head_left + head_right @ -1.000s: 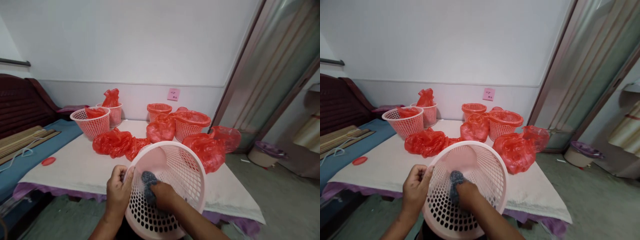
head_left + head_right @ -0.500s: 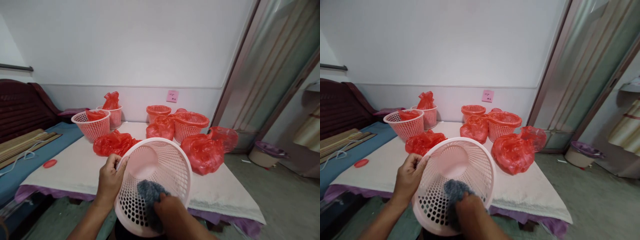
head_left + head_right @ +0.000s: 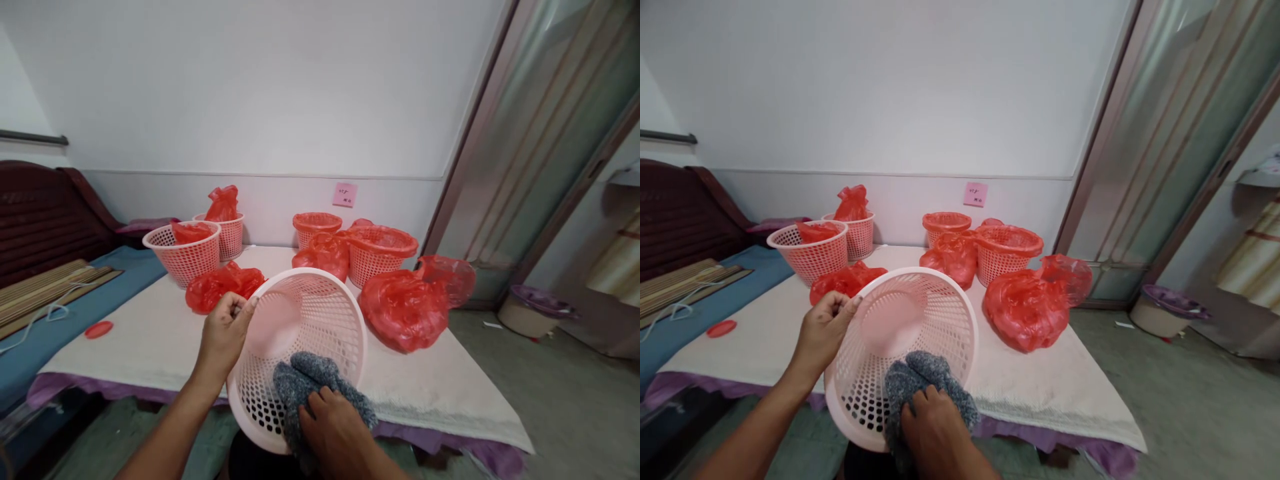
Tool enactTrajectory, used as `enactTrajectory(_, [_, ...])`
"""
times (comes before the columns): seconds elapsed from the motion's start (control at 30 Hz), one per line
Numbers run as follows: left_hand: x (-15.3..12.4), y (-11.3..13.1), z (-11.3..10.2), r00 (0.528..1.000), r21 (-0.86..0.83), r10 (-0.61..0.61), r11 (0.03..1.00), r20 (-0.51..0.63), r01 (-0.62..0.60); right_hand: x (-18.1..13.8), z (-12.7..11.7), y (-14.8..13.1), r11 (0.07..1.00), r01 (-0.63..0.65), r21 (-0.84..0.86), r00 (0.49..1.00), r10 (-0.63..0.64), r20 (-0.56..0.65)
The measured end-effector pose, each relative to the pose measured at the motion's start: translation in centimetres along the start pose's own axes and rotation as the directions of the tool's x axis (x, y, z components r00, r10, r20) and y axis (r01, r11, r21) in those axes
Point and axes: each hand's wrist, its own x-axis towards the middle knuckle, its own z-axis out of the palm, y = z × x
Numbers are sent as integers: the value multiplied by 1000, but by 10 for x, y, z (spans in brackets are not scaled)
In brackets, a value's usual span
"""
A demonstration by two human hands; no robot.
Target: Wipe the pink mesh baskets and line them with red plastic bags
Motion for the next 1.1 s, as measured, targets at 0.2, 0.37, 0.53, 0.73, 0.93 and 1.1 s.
enactTrajectory(0.2, [-63, -9, 21, 992, 45, -107, 994, 74, 104, 11, -34, -12, 888, -103, 448, 971, 187, -148])
enactTrajectory(0.37, [-96, -21, 23, 989, -3, -148, 989, 32, 148, 25, -38, -20, 706, 89, 703, 970, 97, -221])
enactTrajectory(0.53, [-83, -23, 5, 991, -21, -130, 991, 11, 130, 36, -8, -6, 909, -98, 404, 993, 63, 98])
enactTrajectory(0.73, [-80, -26, 4, 997, -15, -81, 997, 12, 82, 68, 4, 38, 910, -393, 134, 906, 358, 227])
enactTrajectory(0.93, [-77, -26, 0, 999, 47, -46, 998, 25, 45, 84, 6, 50, 886, -449, 114, 881, 418, 219])
enactTrajectory(1.1, [-75, -20, -1, 1000, 125, 3, 992, 10, -4, 83, 15, 30, 935, -336, 112, 917, 297, 265])
